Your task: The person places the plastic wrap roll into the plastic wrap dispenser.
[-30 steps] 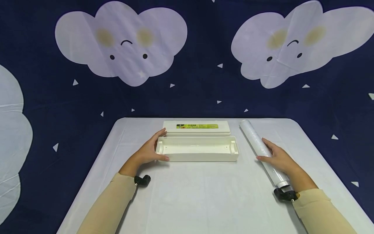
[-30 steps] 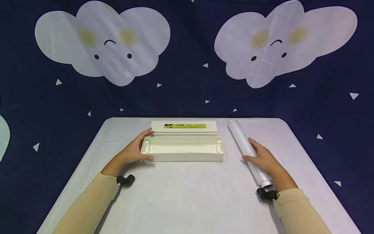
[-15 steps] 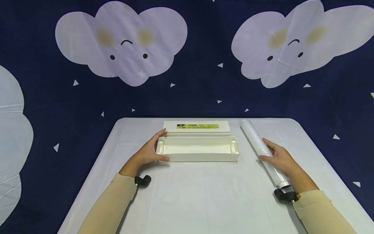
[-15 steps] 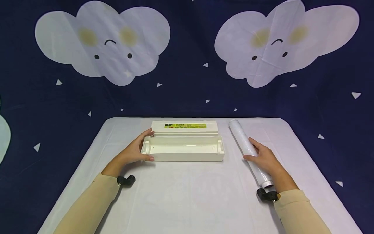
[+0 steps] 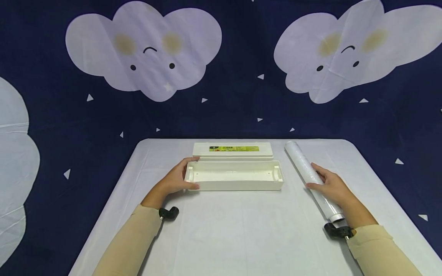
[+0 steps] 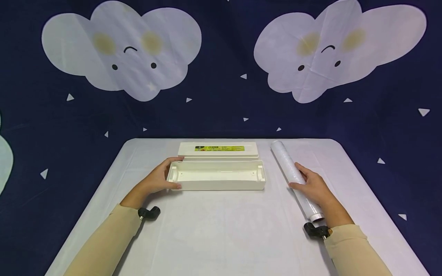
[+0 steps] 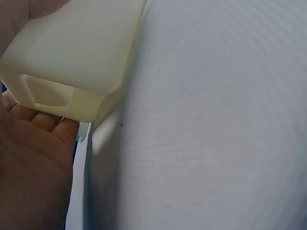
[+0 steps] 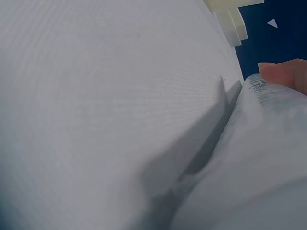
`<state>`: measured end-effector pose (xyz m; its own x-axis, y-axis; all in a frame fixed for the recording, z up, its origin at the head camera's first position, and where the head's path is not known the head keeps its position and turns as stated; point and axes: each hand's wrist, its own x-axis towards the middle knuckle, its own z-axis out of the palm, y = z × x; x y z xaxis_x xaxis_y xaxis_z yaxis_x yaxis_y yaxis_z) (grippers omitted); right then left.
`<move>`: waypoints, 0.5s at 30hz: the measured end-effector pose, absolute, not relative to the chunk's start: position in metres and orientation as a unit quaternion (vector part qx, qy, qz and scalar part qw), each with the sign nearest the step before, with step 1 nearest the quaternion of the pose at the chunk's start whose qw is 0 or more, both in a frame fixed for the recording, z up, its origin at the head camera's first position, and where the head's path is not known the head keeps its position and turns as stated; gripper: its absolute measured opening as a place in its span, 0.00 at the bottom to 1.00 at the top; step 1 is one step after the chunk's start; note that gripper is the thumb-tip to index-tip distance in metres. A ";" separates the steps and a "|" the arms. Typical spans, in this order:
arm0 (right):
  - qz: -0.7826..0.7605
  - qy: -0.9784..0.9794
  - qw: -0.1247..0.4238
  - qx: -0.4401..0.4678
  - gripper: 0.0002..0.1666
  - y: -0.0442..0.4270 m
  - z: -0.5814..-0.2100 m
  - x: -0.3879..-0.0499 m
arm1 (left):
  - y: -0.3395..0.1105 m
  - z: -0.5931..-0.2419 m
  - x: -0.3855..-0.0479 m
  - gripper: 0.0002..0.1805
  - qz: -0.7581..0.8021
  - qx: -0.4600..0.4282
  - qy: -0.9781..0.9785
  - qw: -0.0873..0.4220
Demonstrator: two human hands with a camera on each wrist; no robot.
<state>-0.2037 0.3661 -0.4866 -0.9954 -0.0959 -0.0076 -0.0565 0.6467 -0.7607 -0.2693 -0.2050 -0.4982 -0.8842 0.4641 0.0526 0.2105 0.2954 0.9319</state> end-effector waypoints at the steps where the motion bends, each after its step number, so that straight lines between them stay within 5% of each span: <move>1: -0.417 0.908 0.024 -0.042 0.57 0.366 -0.486 -0.204 | -0.205 -0.499 -0.269 0.61 0.555 0.210 0.797 0.114; 15: -0.416 0.908 0.026 -0.031 0.56 0.367 -0.489 -0.204 | -0.206 -0.501 -0.271 0.59 0.594 0.194 0.768 0.142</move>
